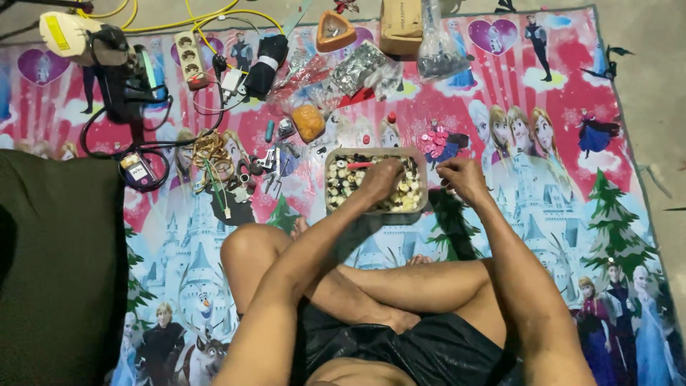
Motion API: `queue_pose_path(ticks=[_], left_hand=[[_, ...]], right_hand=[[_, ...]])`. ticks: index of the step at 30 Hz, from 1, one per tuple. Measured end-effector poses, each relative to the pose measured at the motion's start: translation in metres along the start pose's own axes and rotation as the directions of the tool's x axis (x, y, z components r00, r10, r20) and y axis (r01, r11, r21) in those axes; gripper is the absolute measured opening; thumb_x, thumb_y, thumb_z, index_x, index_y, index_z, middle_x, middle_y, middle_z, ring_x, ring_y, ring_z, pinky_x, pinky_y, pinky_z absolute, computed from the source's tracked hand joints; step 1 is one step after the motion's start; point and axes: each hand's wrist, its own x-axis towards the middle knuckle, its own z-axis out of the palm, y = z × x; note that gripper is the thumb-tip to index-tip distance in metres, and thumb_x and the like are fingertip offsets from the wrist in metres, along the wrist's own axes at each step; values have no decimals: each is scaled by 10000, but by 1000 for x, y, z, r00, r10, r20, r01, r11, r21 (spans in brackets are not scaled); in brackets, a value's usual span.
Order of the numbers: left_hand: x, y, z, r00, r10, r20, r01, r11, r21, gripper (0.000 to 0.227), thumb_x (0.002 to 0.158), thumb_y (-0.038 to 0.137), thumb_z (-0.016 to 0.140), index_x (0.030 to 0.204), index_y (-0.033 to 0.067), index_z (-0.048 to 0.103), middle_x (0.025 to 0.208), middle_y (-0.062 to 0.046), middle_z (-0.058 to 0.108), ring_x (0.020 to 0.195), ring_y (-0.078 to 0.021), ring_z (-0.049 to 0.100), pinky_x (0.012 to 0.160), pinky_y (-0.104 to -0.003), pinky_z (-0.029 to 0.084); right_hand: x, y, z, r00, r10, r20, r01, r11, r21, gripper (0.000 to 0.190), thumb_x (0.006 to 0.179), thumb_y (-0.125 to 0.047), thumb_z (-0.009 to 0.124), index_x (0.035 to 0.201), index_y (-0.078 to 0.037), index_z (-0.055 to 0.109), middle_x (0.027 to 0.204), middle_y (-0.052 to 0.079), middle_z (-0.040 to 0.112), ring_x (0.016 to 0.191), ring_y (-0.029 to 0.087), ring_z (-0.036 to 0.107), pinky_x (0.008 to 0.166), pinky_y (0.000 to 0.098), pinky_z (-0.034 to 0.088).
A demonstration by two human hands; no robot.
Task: The person sorts small decorative components by picking them out of a container and placing them onto a bed, separating pink components from white components. The person uses both hands to manipulate the components, occasionally shifting the container.
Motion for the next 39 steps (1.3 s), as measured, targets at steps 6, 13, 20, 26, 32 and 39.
queue_pose_path(ticks=[6, 13, 20, 26, 32, 39], left_hand=[[-62, -12, -126, 912, -279, 300, 254, 960, 119, 180, 920, 207, 619, 1003, 98, 735, 1042, -239, 716, 1071, -472, 691, 881, -562, 569], [-79, -45, -75, 855, -225, 468, 170, 973, 157, 180, 876, 195, 694, 1012, 126, 789, 1026, -243, 740, 1056, -458, 712, 886, -541, 598], [-88, -25, -80, 801, -172, 573, 115, 984, 134, 197, 856, 170, 688, 978, 73, 807, 1006, -275, 757, 1043, -488, 711, 920, -549, 582], [-74, -32, -88, 876, -178, 449, 188, 982, 22, 220, 903, 165, 643, 1034, 64, 789, 1027, -266, 752, 1076, -471, 697, 935, -555, 571], [-64, -21, -92, 921, -270, 280, 285, 959, -13, 245, 945, 192, 583, 1074, 134, 783, 1064, -212, 762, 1080, -438, 707, 938, -539, 581], [-74, -3, -94, 876, -400, 268, 434, 898, -77, 327, 979, 203, 500, 1181, 19, 680, 1095, -294, 726, 1100, -487, 690, 984, -585, 542]], right_hand=[[-33, -26, 65, 931, -269, 247, 352, 843, -407, 225, 912, -277, 727, 1055, -124, 808, 1009, 173, 788, 1015, 421, 722, 909, 544, 566], [-51, -13, 122, 853, -279, 442, 471, 776, -420, 250, 981, -264, 608, 993, -71, 766, 978, 268, 742, 983, 521, 679, 851, 609, 552], [-60, 1, 125, 853, -144, 502, 394, 809, -437, 246, 963, -337, 614, 979, -172, 794, 983, 191, 775, 1020, 451, 705, 898, 550, 561], [-37, 10, 130, 888, -203, 413, 376, 838, -395, 217, 927, -312, 672, 962, -131, 787, 937, 197, 772, 984, 449, 710, 863, 559, 559], [3, 17, 152, 917, -324, 232, 388, 859, -333, 167, 924, -254, 703, 1043, -173, 788, 992, 144, 780, 1009, 385, 721, 877, 505, 576], [8, 28, 195, 950, -256, 178, 309, 844, -439, 294, 937, -422, 723, 1182, -263, 757, 1092, 87, 751, 1081, 343, 708, 927, 516, 576]])
